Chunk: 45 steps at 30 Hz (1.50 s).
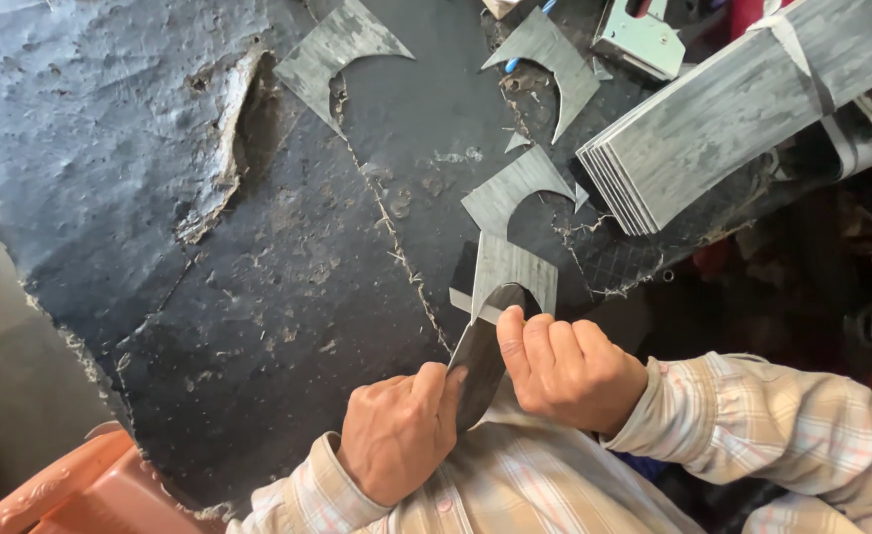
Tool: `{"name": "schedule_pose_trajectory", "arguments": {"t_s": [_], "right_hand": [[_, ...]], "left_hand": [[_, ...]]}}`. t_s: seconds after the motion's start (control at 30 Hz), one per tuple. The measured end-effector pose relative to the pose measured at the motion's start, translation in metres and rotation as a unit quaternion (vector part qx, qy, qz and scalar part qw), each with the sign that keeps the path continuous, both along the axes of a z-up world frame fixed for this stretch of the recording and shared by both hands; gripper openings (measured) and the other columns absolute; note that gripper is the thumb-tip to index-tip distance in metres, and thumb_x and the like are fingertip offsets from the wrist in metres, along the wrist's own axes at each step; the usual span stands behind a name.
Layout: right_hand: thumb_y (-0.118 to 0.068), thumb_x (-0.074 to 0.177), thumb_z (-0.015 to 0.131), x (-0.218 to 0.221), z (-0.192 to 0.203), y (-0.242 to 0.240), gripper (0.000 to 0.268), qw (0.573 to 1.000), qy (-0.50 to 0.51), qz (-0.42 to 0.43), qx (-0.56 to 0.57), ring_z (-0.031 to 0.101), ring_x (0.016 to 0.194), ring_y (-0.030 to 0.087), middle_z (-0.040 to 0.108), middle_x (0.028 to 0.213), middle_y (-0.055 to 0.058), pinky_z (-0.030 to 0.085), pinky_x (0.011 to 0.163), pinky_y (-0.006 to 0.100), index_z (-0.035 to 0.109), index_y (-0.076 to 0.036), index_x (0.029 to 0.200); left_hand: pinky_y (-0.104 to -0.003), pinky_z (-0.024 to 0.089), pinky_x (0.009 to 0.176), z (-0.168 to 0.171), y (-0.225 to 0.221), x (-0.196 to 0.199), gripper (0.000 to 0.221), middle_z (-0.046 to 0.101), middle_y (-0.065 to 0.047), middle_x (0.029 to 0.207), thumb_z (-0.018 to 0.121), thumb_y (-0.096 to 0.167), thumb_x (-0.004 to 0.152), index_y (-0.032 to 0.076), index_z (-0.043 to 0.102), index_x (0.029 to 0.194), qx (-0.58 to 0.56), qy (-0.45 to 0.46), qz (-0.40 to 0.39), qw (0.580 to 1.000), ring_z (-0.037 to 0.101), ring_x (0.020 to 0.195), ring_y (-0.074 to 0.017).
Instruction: Cutting and trimming material for a motorcycle seat.
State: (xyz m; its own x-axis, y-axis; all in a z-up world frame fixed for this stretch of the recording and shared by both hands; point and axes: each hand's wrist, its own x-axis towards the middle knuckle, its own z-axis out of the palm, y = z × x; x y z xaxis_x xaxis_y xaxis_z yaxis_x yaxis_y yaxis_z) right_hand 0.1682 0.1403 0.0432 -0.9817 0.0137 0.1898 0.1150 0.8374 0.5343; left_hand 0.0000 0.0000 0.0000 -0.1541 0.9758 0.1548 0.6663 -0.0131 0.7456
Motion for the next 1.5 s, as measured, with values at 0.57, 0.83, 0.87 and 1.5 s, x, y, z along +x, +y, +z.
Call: {"name": "schedule_pose_trajectory", "arguments": {"t_s": [0.57,0.83,0.87,1.5], "right_hand": [[-0.006,0.090,0.069,0.018,0.038,0.012,0.014,0.987,0.065,-0.146,0.029,0.049,0.053,0.017,0.053,0.064,0.001,0.037,0.051,0.031,0.076,0.002,0.100],[-0.007,0.097,0.072,-0.023,-0.002,0.013,0.009,0.912,0.285,-0.148,-0.255,0.063,0.063,0.025,0.065,0.074,0.008,0.048,0.058,0.037,0.072,0.000,0.104],[-0.007,0.099,0.070,-0.029,-0.009,0.014,0.008,0.870,0.320,-0.171,-0.334,0.066,0.063,0.024,0.068,0.074,0.009,0.049,0.058,0.035,0.070,-0.001,0.103],[-0.003,0.093,0.071,-0.046,-0.024,0.000,0.018,0.923,0.316,0.014,-0.219,0.056,0.059,0.020,0.061,0.074,0.004,0.043,0.055,0.036,0.070,0.003,0.110]], "left_hand": [[-0.042,0.040,0.041,0.000,-0.021,-0.040,0.025,0.054,-0.011,0.052,0.074,0.011,0.088,0.006,0.056,0.071,0.059,0.006,0.102,0.993,0.056,0.043,-0.0309],[-0.046,0.034,0.043,-0.013,-0.006,-0.066,0.036,0.048,-0.021,0.051,0.071,0.017,0.092,0.001,0.050,0.067,-0.034,-0.103,0.168,0.980,0.050,0.042,-0.0383],[-0.046,0.035,0.044,-0.015,-0.005,-0.069,0.037,0.048,-0.022,0.054,0.070,0.019,0.093,0.000,0.051,0.068,-0.044,-0.122,0.162,0.978,0.047,0.044,-0.0394],[-0.051,0.050,0.055,0.037,0.020,-0.042,0.034,0.062,-0.021,0.059,0.066,0.025,0.095,0.006,0.066,0.067,-0.049,0.067,0.134,0.988,0.063,0.057,-0.0422]]}}
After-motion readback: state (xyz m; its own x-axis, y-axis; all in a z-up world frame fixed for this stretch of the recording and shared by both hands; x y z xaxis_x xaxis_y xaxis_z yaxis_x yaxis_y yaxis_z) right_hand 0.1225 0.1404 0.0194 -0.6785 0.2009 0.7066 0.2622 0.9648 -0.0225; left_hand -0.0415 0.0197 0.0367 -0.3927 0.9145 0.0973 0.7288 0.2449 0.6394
